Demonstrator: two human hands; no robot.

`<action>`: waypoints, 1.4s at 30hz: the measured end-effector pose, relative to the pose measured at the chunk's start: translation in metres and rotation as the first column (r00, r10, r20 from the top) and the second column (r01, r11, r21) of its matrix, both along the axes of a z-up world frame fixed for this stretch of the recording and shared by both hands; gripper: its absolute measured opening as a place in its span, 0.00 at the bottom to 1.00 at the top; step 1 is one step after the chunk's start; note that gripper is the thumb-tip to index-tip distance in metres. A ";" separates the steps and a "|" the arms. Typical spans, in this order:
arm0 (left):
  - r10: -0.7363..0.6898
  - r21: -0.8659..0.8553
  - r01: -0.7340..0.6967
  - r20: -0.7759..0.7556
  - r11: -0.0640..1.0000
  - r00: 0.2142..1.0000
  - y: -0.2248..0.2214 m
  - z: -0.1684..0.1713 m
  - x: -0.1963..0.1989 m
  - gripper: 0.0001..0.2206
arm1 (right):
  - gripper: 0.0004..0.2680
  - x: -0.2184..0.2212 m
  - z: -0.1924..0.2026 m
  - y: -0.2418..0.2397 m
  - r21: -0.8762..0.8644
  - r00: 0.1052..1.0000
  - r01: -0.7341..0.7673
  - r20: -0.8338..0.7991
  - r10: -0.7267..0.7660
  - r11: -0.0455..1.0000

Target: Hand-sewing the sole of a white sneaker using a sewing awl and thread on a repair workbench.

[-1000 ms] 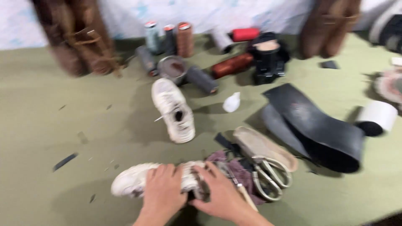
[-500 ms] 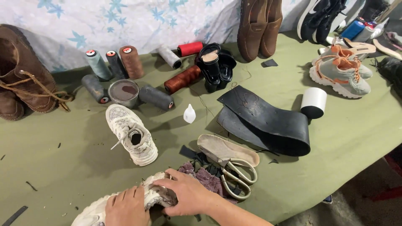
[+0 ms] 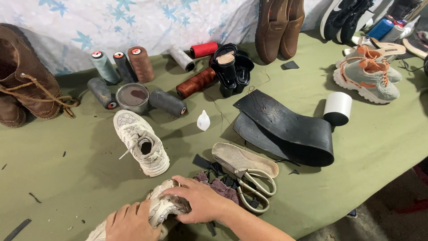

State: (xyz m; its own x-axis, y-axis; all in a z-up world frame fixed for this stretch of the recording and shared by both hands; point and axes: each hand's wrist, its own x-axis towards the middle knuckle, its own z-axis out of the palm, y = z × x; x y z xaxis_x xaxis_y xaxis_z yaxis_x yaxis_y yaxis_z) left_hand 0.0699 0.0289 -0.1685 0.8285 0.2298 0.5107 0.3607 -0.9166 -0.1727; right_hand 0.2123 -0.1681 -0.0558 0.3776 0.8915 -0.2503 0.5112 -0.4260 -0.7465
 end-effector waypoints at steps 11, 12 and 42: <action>0.056 -0.015 -0.058 -0.074 0.998 0.996 -0.004 0.009 0.000 0.28 | 0.26 -0.010 -0.001 0.002 -0.011 0.997 0.073 0.014 -0.072 0.997; 0.059 -0.016 -0.060 -0.079 0.998 0.995 -0.006 0.012 0.001 0.28 | 0.26 -0.010 -0.004 -0.002 -0.012 0.998 0.070 0.010 -0.070 0.997; -0.127 -0.085 0.146 0.193 0.986 0.973 -0.073 0.054 -0.042 0.07 | 0.18 -0.022 -0.069 -0.124 -0.403 0.755 0.630 0.519 -0.401 0.664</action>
